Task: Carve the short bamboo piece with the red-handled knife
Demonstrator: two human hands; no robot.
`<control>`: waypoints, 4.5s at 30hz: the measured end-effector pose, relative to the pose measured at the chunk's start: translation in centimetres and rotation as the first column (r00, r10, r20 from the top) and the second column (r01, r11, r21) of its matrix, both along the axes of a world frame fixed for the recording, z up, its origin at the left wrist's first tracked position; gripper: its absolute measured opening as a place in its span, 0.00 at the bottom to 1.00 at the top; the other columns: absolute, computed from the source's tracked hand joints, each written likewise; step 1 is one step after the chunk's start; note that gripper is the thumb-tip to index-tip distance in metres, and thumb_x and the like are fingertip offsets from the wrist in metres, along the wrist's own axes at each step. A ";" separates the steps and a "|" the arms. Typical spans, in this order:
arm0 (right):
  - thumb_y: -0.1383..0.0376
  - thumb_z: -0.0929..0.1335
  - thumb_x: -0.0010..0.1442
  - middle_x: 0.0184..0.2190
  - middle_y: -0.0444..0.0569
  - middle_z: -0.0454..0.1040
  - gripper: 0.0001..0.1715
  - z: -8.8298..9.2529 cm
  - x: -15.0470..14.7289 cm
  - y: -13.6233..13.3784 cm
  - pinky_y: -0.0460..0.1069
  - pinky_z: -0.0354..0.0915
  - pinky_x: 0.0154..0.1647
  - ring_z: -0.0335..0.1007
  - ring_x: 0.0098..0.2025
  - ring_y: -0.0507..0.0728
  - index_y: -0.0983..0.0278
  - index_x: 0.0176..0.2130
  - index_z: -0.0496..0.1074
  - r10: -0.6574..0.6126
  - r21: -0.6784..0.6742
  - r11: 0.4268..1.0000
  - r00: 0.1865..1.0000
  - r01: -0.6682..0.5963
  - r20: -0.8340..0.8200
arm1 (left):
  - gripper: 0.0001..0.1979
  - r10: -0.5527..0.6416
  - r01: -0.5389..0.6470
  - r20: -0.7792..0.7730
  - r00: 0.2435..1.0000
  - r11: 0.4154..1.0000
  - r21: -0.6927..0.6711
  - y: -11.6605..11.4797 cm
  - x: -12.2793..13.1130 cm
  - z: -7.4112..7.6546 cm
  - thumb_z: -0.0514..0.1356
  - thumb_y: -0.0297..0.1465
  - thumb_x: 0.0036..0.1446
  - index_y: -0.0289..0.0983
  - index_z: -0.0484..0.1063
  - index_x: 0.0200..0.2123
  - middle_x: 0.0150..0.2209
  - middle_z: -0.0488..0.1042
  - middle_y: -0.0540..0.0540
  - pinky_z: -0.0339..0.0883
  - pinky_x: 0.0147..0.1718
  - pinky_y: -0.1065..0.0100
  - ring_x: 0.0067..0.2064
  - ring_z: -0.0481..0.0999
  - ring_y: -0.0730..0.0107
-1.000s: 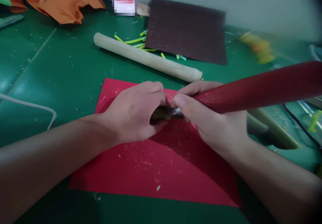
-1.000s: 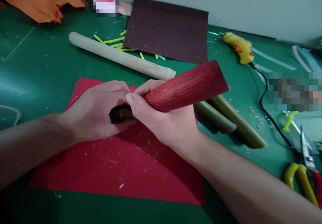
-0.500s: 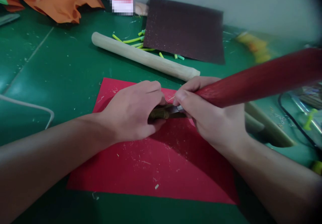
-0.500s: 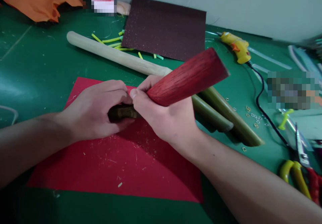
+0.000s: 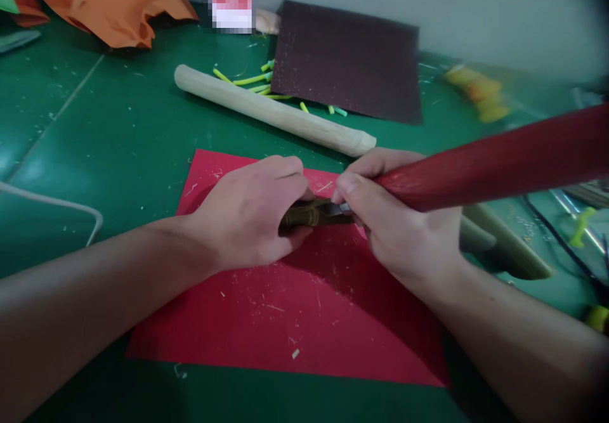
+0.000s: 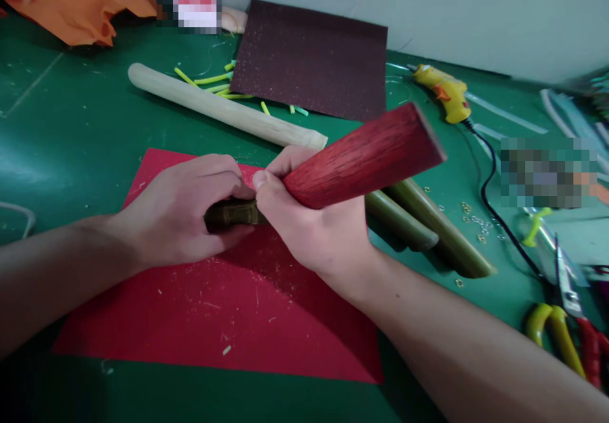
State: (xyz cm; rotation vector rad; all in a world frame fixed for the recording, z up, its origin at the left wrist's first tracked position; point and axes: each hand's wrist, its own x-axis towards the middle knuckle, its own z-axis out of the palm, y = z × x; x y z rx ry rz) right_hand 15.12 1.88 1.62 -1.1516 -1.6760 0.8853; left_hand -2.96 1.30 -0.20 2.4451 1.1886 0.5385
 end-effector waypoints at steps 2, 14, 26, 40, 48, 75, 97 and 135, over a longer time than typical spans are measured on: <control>0.72 0.69 0.54 0.18 0.40 0.66 0.14 -0.1 0.1 0.0 0.47 0.58 0.22 0.59 0.21 0.48 0.61 0.19 0.68 0.005 0.034 0.999 1.000 -0.006 0.023 | 0.09 0.000 0.000 -0.009 1.000 1.000 0.005 0.1 0.1 0.0 0.60 0.33 0.55 0.35 0.75 0.38 0.35 0.71 0.45 0.63 0.33 0.62 0.37 0.70 0.64; 0.71 0.68 0.54 0.16 0.39 0.64 0.17 -0.7 0.4 0.0 0.46 0.57 0.21 0.58 0.21 0.49 0.60 0.17 0.66 0.039 0.046 0.998 0.999 -0.038 -0.022 | 0.05 0.006 -0.005 -0.021 1.000 0.999 0.032 0.2 0.2 0.0 0.60 0.33 0.55 0.37 0.71 0.33 0.32 0.68 0.47 0.59 0.29 0.64 0.35 0.68 0.66; 0.68 0.70 0.54 0.17 0.40 0.64 0.14 -0.8 0.4 0.0 0.48 0.61 0.24 0.61 0.22 0.50 0.60 0.19 0.69 0.010 -0.014 1.000 0.995 -0.011 -0.097 | 0.06 0.010 -0.011 -0.037 0.999 1.000 -0.015 0.3 0.3 0.0 0.59 0.33 0.55 0.37 0.72 0.35 0.35 0.70 0.46 0.62 0.31 0.63 0.37 0.69 0.64; 0.66 0.71 0.57 0.20 0.41 0.68 0.12 -0.8 0.4 0.2 0.49 0.65 0.29 0.66 0.25 0.52 0.60 0.22 0.72 -0.037 -0.035 0.999 0.989 0.033 -0.141 | 0.08 0.005 -0.006 -0.005 1.000 0.999 -0.038 0.3 0.3 0.2 0.60 0.32 0.53 0.36 0.72 0.36 0.36 0.70 0.46 0.60 0.31 0.63 0.37 0.70 0.64; 0.69 0.68 0.55 0.18 0.41 0.68 0.15 -0.1 0.9 0.0 0.46 0.58 0.19 0.63 0.20 0.49 0.61 0.19 0.67 0.232 0.061 0.969 0.968 -0.238 0.100 | 0.07 0.022 -0.022 -0.006 1.000 1.000 0.019 0.2 0.2 0.2 0.60 0.34 0.54 0.37 0.66 0.29 0.30 0.65 0.48 0.55 0.26 0.65 0.31 0.64 0.70; 0.66 0.68 0.57 0.19 0.41 0.72 0.12 -0.1 1.4 0.9 0.47 0.67 0.24 0.68 0.22 0.51 0.59 0.22 0.69 0.175 0.080 0.983 0.980 -0.168 -0.096 | 0.07 0.026 -0.028 -0.084 0.996 0.999 -0.027 0.4 0.8 2.2 0.60 0.35 0.55 0.37 0.69 0.31 0.31 0.67 0.48 0.58 0.26 0.66 0.32 0.67 0.68; 0.67 0.66 0.57 0.19 0.42 0.72 0.13 1.2 3.0 1.7 0.44 0.64 0.23 0.68 0.21 0.49 0.62 0.21 0.68 0.255 -0.020 0.966 0.966 -0.256 -0.029 | 0.09 0.046 -0.030 0.087 0.995 0.982 -0.185 1.4 0.8 1.3 0.63 0.33 0.54 0.38 0.74 0.39 0.36 0.72 0.47 0.65 0.34 0.66 0.38 0.71 0.67; 0.70 0.69 0.56 0.20 0.41 0.69 0.14 -0.3 1.3 1.3 0.48 0.67 0.26 0.66 0.23 0.51 0.59 0.21 0.68 0.208 -0.012 0.977 0.968 -0.211 -0.144 | 0.04 -0.022 0.020 0.045 0.999 0.999 0.048 1.3 0.3 0.7 0.60 0.30 0.53 0.36 0.71 0.33 0.32 0.69 0.48 0.58 0.29 0.66 0.34 0.68 0.68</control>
